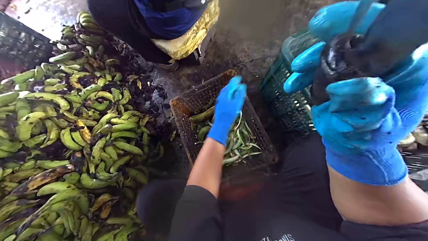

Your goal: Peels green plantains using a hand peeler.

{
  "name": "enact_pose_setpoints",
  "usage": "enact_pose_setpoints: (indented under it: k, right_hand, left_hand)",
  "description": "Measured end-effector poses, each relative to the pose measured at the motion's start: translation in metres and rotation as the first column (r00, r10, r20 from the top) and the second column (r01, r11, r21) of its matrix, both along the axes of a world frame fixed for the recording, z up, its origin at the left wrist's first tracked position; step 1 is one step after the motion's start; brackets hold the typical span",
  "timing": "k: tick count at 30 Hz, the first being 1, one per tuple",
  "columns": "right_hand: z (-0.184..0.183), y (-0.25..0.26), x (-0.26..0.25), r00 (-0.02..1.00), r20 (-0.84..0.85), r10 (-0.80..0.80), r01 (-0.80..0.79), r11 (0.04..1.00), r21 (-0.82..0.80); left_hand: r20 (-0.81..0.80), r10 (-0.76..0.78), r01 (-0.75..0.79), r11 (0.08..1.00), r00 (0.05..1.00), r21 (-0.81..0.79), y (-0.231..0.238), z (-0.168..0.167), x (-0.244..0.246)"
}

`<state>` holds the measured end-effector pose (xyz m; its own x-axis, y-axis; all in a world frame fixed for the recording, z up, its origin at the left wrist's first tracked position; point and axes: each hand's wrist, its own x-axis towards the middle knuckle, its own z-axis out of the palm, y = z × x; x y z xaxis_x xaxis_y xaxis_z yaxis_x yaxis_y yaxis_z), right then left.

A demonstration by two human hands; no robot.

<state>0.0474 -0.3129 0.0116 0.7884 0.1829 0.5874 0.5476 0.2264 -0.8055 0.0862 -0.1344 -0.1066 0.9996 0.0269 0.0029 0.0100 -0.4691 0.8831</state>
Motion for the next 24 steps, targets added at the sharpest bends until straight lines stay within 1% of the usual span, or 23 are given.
enact_pose_setpoints:
  k: [1,2,3,4,5,6,7,8,9,11,13,15,17,18,19,20,21,22,23,24]
  right_hand:
    - [-0.015,-0.01,0.004,0.999,-0.041,-0.01,0.011,1.0,0.018]
    - [-0.038,-0.02,0.008,0.998,-0.07,-0.01,0.014,0.998,0.061]
    - [-0.049,-0.026,0.01,0.994,-0.108,-0.008,0.016,0.997,0.078]
    - [-0.043,-0.026,0.01,0.989,-0.149,-0.006,0.015,0.998,0.057]
    - [-0.022,-0.023,0.01,0.984,-0.18,-0.006,0.007,1.0,0.005]
    - [-0.007,-0.019,0.013,0.982,-0.187,0.0,-0.003,1.0,-0.016]
    - [0.0,-0.017,0.016,0.982,-0.187,0.013,-0.017,1.0,-0.02]
    - [0.002,-0.017,0.019,0.984,-0.176,0.019,-0.023,1.0,-0.02]
    - [0.001,-0.017,0.022,0.986,-0.165,0.016,-0.02,1.0,-0.021]
    - [-0.002,-0.017,0.024,0.987,-0.163,-0.005,-0.001,0.999,-0.034]
    - [-0.002,-0.014,0.024,0.985,-0.172,-0.015,0.007,0.999,-0.044]
    - [-0.003,-0.011,0.024,0.987,-0.16,0.006,-0.015,0.998,-0.058]
    - [-0.004,-0.007,0.023,0.979,-0.196,0.054,-0.071,0.994,-0.084]
    - [-0.005,-0.005,0.023,0.962,-0.263,0.071,-0.104,0.988,-0.113]
    - [-0.006,-0.002,0.022,0.927,-0.364,0.094,-0.151,0.98,-0.131]
    - [-0.009,0.002,0.023,0.863,-0.488,0.133,-0.22,0.967,-0.125]
    - [-0.014,0.007,0.026,0.784,-0.592,0.187,-0.301,0.949,-0.099]
    - [-0.023,0.014,0.028,0.705,-0.663,0.254,-0.381,0.923,-0.052]
    - [-0.033,0.021,0.03,0.642,-0.691,0.332,-0.463,0.887,-0.004]
    - [-0.041,0.027,0.031,0.599,-0.691,0.405,-0.537,0.843,0.029]
  left_hand:
    - [-0.151,0.044,-0.025,0.992,0.988,0.123,0.028,-0.033,0.007]
    - [-0.296,0.119,-0.044,0.968,0.948,0.248,0.056,-0.069,0.008]
    - [-0.42,0.192,-0.031,0.932,0.887,0.361,0.081,-0.104,0.001]
    - [-0.534,0.241,0.018,0.901,0.811,0.434,0.098,-0.134,-0.013]
    - [-0.627,0.28,0.083,0.871,0.727,0.485,0.107,-0.155,-0.027]
    - [-0.698,0.305,0.156,0.843,0.648,0.514,0.107,-0.169,-0.04]
    - [-0.735,0.321,0.233,0.808,0.597,0.542,0.101,-0.176,-0.049]
    - [-0.734,0.342,0.281,0.764,0.586,0.58,0.093,-0.178,-0.055]
    - [-0.717,0.36,0.296,0.732,0.597,0.614,0.086,-0.177,-0.058]
    - [-0.714,0.349,0.301,0.731,0.607,0.613,0.079,-0.17,-0.059]
    - [-0.713,0.333,0.247,0.778,0.617,0.577,0.084,-0.151,-0.053]
    - [-0.66,0.326,0.119,0.837,0.676,0.535,0.092,-0.123,-0.048]
    - [-0.523,0.331,-0.073,0.888,0.785,0.453,0.098,-0.089,-0.053]
    - [-0.414,0.336,-0.16,0.9,0.846,0.405,0.098,-0.071,-0.057]
    - [-0.262,0.336,-0.235,0.907,0.905,0.351,0.095,-0.051,-0.063]
    - [-0.074,0.323,-0.292,0.916,0.944,0.276,0.092,-0.035,-0.07]
    - [0.121,0.302,-0.319,0.933,0.946,0.165,0.09,-0.024,-0.076]
    - [0.236,0.284,-0.297,0.955,0.929,0.021,0.088,-0.016,-0.082]
    - [0.221,0.269,-0.234,0.957,0.937,-0.174,0.086,-0.008,-0.088]
    - [0.104,0.278,-0.208,0.877,0.955,-0.434,0.081,-0.001,-0.09]
